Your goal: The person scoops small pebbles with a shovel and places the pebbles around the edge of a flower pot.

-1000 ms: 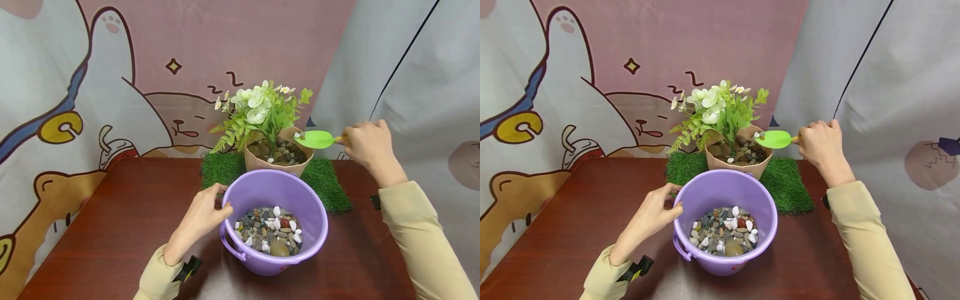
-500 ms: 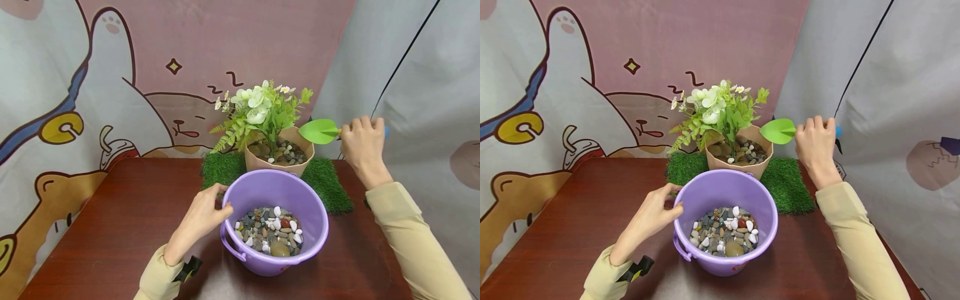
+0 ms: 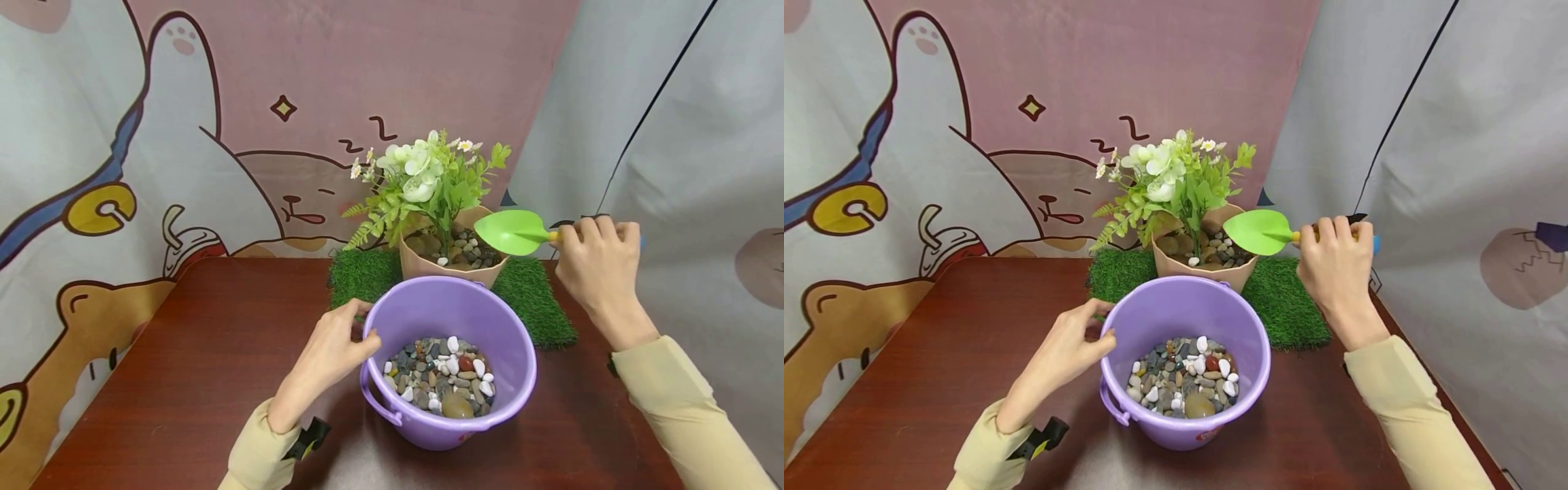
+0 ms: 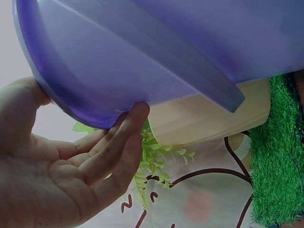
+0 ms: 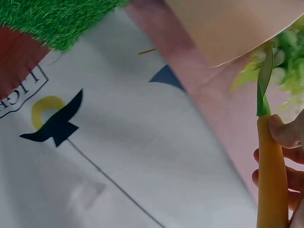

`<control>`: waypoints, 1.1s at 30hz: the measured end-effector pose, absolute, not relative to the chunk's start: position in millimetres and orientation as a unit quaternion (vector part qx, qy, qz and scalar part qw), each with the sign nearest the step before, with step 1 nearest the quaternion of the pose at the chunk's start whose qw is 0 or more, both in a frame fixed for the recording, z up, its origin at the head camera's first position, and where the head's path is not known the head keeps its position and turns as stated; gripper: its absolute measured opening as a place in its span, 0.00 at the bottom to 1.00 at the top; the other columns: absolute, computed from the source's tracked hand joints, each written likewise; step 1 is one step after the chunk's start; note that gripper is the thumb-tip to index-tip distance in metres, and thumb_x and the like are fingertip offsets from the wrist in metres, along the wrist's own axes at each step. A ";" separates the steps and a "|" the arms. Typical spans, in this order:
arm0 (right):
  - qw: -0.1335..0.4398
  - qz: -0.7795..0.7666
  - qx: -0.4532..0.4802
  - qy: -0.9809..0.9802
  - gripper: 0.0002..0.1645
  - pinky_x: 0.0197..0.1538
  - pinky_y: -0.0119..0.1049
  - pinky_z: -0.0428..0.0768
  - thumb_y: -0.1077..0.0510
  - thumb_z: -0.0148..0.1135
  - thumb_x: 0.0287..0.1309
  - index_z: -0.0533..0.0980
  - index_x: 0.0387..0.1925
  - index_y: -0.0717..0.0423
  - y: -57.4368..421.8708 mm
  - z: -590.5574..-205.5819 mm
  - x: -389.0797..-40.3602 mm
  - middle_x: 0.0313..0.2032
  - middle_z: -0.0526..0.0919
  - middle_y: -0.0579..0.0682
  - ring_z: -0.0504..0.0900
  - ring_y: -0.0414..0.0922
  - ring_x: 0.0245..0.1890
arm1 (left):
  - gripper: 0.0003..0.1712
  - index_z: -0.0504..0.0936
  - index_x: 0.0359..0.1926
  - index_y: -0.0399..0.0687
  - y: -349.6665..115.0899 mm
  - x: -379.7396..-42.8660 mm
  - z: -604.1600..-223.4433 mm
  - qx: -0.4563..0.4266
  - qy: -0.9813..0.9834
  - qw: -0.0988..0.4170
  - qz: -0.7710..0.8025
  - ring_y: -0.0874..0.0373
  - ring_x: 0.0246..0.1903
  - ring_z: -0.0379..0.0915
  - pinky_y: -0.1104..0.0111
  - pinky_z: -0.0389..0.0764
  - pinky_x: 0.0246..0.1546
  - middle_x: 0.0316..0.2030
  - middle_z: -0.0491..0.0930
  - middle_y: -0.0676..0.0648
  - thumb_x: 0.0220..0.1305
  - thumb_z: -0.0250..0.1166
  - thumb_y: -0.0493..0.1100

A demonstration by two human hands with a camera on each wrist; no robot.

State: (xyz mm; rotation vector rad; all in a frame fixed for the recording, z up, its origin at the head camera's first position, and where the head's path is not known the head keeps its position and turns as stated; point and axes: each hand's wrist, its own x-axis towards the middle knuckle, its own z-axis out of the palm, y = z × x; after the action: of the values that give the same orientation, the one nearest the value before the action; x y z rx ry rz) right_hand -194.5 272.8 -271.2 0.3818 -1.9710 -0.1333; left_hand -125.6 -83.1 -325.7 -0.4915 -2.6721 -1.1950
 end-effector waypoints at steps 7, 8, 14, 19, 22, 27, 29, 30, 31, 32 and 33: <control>0.582 -0.037 0.203 -0.787 0.21 0.34 0.55 0.65 0.52 0.48 0.59 0.75 0.22 0.64 245.8 -266.8 -160.2 0.23 0.79 0.60 0.72 0.59 0.24 | 0.20 0.78 0.44 0.45 -82.8 -126.0 -326.4 -0.167 -0.896 0.091 -0.402 0.67 0.27 0.78 0.74 0.74 0.28 0.35 0.82 0.48 0.45 0.60 0.41; 0.583 -0.036 0.210 -0.784 0.21 0.33 0.55 0.64 0.52 0.48 0.60 0.75 0.22 0.64 241.5 -265.7 -154.1 0.23 0.79 0.60 0.72 0.58 0.24 | 0.20 0.78 0.44 0.45 -82.7 -126.2 -326.7 -0.167 -0.896 0.091 -0.402 0.67 0.27 0.78 0.74 0.74 0.28 0.35 0.82 0.48 0.45 0.60 0.41; 0.572 -0.041 0.266 -0.775 0.22 0.31 0.52 0.64 0.53 0.46 0.62 0.74 0.21 0.64 214.1 -262.5 -121.8 0.22 0.78 0.58 0.73 0.56 0.22 | 0.20 0.78 0.44 0.46 -82.6 -125.8 -326.9 -0.165 -0.895 0.089 -0.406 0.67 0.28 0.78 0.74 0.75 0.29 0.35 0.82 0.49 0.45 0.61 0.41; 0.528 -0.073 0.316 -0.785 0.22 0.30 0.49 0.65 0.56 0.43 0.63 0.73 0.20 0.64 199.4 -271.3 -111.1 0.20 0.76 0.57 0.71 0.54 0.21 | 0.21 0.78 0.45 0.47 -82.7 -125.7 -326.1 -0.162 -0.896 0.088 -0.403 0.68 0.28 0.78 0.74 0.75 0.29 0.35 0.82 0.50 0.45 0.61 0.42; 0.482 -0.096 0.335 -0.804 0.23 0.31 0.47 0.65 0.57 0.38 0.64 0.72 0.19 0.63 193.8 -280.5 -110.4 0.20 0.75 0.56 0.70 0.54 0.22 | 0.21 0.78 0.45 0.47 -82.8 -125.5 -325.8 -0.161 -0.897 0.089 -0.402 0.68 0.27 0.78 0.74 0.74 0.29 0.35 0.82 0.51 0.45 0.61 0.42; 0.417 -0.115 0.363 -0.825 0.20 0.30 0.45 0.64 0.61 0.35 0.59 0.72 0.20 0.62 182.8 -292.1 -112.9 0.21 0.73 0.56 0.70 0.53 0.24 | 0.21 0.77 0.45 0.46 -82.9 -124.6 -324.8 -0.163 -0.897 0.090 -0.400 0.68 0.27 0.78 0.74 0.74 0.29 0.35 0.82 0.51 0.45 0.61 0.42; 0.398 -0.121 0.374 -0.829 0.17 0.30 0.44 0.63 0.62 0.37 0.54 0.72 0.20 0.61 178.2 -294.8 -114.1 0.20 0.73 0.55 0.69 0.52 0.24 | 0.21 0.77 0.45 0.46 -82.9 -124.6 -324.7 -0.163 -0.898 0.090 -0.399 0.68 0.27 0.78 0.74 0.74 0.29 0.35 0.82 0.51 0.45 0.61 0.42; 0.389 -0.127 0.378 -0.831 0.14 0.30 0.44 0.63 0.62 0.40 0.51 0.72 0.20 0.61 176.1 -295.8 -114.5 0.20 0.72 0.54 0.68 0.52 0.23 | 0.21 0.77 0.45 0.46 -82.8 -124.7 -324.7 -0.163 -0.898 0.090 -0.398 0.68 0.27 0.78 0.74 0.74 0.29 0.35 0.82 0.51 0.45 0.61 0.42; 0.381 -0.133 0.383 -0.831 0.12 0.30 0.43 0.63 0.63 0.42 0.49 0.72 0.20 0.60 173.9 -296.8 -114.9 0.20 0.71 0.53 0.67 0.51 0.23 | 0.21 0.77 0.45 0.46 -82.8 -124.7 -324.6 -0.163 -0.898 0.090 -0.398 0.68 0.27 0.78 0.74 0.74 0.29 0.35 0.82 0.51 0.45 0.61 0.42; 0.373 -0.139 0.387 -0.832 0.09 0.30 0.43 0.63 0.64 0.45 0.46 0.72 0.20 0.59 171.9 -297.7 -115.3 0.19 0.71 0.53 0.67 0.50 0.23 | 0.21 0.77 0.45 0.47 -82.8 -124.7 -324.6 -0.162 -0.898 0.087 -0.399 0.69 0.27 0.78 0.74 0.74 0.30 0.35 0.82 0.51 0.45 0.61 0.42; 0.364 -0.146 0.391 -0.833 0.06 0.31 0.42 0.63 0.64 0.48 0.44 0.73 0.20 0.59 169.9 -298.6 -115.7 0.19 0.70 0.52 0.67 0.50 0.23 | 0.21 0.77 0.45 0.47 -82.8 -124.5 -324.4 -0.162 -0.898 0.086 -0.400 0.69 0.27 0.78 0.74 0.74 0.30 0.35 0.82 0.51 0.45 0.60 0.42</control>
State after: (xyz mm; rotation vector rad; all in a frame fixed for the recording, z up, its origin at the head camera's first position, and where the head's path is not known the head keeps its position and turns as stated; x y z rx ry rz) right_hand -115.7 169.9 -298.6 1.0048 -2.1423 -0.3756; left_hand -124.5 -82.8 -324.4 -0.4816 -2.6760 -1.1913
